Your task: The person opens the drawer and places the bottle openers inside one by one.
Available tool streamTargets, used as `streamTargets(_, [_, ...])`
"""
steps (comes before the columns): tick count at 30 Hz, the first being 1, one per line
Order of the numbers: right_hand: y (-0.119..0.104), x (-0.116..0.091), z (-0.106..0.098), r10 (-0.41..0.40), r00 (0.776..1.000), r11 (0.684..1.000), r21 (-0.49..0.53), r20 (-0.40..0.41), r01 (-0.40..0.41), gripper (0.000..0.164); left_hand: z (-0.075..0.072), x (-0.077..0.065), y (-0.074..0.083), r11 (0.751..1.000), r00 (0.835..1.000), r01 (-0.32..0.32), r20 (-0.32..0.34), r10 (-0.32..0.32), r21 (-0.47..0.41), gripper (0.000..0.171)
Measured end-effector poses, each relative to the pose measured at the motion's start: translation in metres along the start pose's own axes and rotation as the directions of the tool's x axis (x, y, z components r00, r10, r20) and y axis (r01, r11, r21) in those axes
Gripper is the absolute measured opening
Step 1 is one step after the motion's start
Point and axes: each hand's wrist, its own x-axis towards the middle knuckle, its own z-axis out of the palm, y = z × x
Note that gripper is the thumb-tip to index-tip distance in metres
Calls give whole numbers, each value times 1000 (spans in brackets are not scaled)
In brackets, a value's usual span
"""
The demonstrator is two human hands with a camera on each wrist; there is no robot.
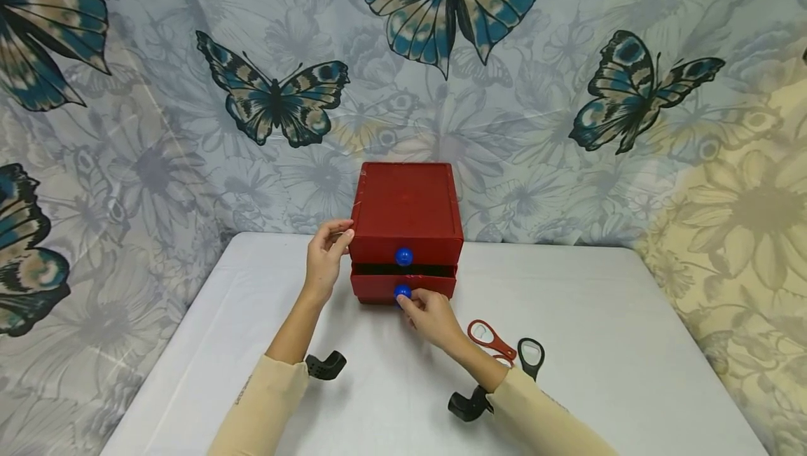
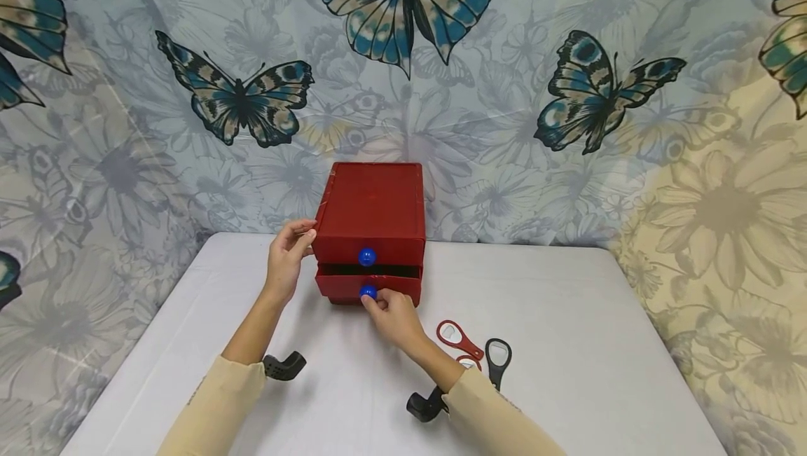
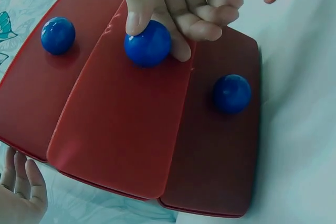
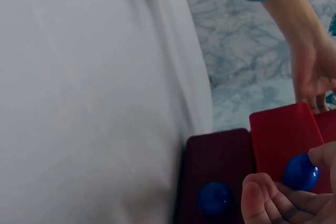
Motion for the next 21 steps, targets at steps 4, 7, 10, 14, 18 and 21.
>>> streamTargets(4, [0,10,-4,18,1000,1000,-16,25,-18,26,-1,1,-1,1000,1000,-7,0,7,1,26])
streamTargets(7, [1,18,-5,36,999,999,-36,38,-35,30,0,1,-2,1000,1000,-14,-14,14,-2,25])
streamTargets(10, [2,23,-4,51,998,998,-48,38,-49,32,0,0,-2,1000,999,-29,-21,29,9,23])
streamTargets(14, [3,26,-4,73,997,996,-44,35,-71,32,0,1,-3,996,998,-68,-6,68,59,23])
streamTargets(18, [3,26,-4,68,997,997,-43,33,-66,31,0,1,0,989,995,-100,12,100,109,21])
streamTargets(21, [3,25,-3,49,998,997,-64,34,-47,31,0,-1,5,984,993,-117,22,115,134,19])
